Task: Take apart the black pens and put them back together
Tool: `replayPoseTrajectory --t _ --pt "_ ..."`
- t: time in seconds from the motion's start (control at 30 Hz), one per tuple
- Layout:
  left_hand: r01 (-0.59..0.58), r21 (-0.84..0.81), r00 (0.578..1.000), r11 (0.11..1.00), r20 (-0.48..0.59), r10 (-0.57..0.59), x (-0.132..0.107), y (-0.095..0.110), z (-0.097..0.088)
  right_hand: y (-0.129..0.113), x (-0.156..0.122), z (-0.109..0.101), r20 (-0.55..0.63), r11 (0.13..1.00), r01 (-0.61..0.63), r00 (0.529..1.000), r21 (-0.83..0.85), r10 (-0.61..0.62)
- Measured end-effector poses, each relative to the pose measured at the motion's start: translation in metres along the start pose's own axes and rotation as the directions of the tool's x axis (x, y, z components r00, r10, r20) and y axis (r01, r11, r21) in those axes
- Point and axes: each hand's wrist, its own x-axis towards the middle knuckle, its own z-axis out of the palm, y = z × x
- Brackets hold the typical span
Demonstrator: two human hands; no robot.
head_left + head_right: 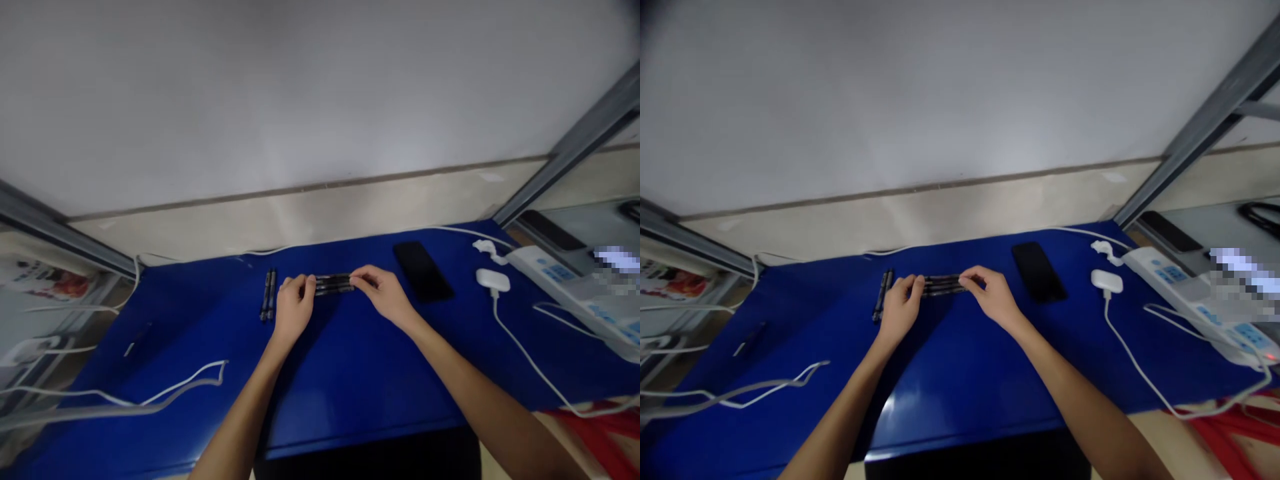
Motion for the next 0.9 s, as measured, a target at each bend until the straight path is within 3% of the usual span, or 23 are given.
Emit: replayPoseTrajectory --t 0.47,0.67,0.9 --pt "-0.015 0.030 1.000 0.999 0.017 0.014 0.000 0.004 0.002 0.004 0.003 -0.003 -0.018 1.000 0.003 1.000 0.029 -0.002" --pt "-0.018 0.021 0.999 1.000 0.032 0.017 0.000 0.003 0.003 0.000 0.000 -0.003 -0.012 0.995 -0.031 0.999 -0.097 0.030" --pt "0.009 0.036 0.999 0.999 0.034 -0.010 0.002 0.000 0.002 0.004 0.003 -0.003 0.000 0.993 0.113 0.994 -0.040 -0.113"
